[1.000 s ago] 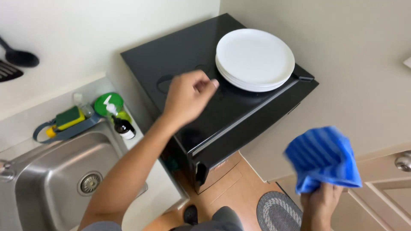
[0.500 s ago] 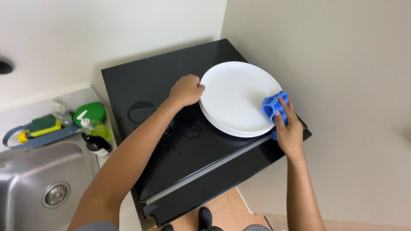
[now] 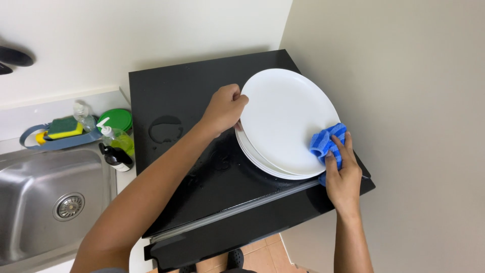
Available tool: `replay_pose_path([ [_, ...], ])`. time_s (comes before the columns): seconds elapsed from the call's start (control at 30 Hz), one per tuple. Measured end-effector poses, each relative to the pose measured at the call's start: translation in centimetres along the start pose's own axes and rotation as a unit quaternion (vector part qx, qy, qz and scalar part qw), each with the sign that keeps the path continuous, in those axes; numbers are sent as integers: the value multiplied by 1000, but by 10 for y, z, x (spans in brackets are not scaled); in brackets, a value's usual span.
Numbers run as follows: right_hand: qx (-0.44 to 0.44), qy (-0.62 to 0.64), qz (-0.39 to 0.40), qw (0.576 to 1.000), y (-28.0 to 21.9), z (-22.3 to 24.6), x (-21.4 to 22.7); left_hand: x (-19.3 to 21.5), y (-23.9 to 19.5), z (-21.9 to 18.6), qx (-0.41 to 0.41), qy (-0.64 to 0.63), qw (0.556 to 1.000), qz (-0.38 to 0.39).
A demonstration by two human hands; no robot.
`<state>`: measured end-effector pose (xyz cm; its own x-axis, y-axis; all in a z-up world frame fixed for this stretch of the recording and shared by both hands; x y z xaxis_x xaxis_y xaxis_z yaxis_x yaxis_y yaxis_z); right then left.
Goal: The person dries a white mug, a small white bowl, and several white plates using a blue cloth. They pick up each item from a stack on top of a black refrigerator, wipe it dry, and place it into a metal dish rack next to the sink.
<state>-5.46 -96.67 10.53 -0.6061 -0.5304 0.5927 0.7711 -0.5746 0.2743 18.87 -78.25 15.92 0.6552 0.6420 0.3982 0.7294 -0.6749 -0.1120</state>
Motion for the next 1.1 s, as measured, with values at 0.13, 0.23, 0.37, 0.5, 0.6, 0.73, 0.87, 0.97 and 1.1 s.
replay_pose_path([
  [0.13, 42, -25, 12, 999, 0, -4, 1, -14, 9, 2, 23, -190, 981, -16],
  [0.23, 22, -39, 38, 998, 4, 3, 8, -25, 14, 11, 10, -237, 971, -30],
  [0.37, 95, -108, 43, 989, 13, 14, 22, -27, -1, 12, -32, -252, 966, -43],
  [0.5, 153, -120, -5, 981, 19, 45, 37, -16, -31, -3, -42, -290, 952, -83],
  [0.6, 206, -127, -74, 967, 7, 78, 43, -8, -57, -8, -73, -314, 941, -106],
  [0.73, 224, -230, 3, 947, -9, 143, 36, 1, -93, -9, -142, -360, 915, -116],
  [0.87, 180, -304, 115, 928, -34, 145, 15, 2, -155, -5, -205, -351, 906, -117],
  [0.97, 173, -303, 95, 932, -49, 141, 0, 8, -202, -2, -262, -287, 913, -126],
  [1.1, 162, -320, 33, 933, -67, 168, -21, 12, -261, 8, -279, -262, 917, -108],
])
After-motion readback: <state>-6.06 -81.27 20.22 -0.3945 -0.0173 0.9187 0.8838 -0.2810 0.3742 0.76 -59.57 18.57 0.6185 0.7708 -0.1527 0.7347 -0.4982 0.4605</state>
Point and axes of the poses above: each hand's wrist, its own y-axis towards the middle knuckle, its own x-axis out of the back of the hand, z = x × y, the point moved 1 cm from there along y, towards the middle knuckle, and after that the axes turned 10 degrees about z, right-handed, at the moved point
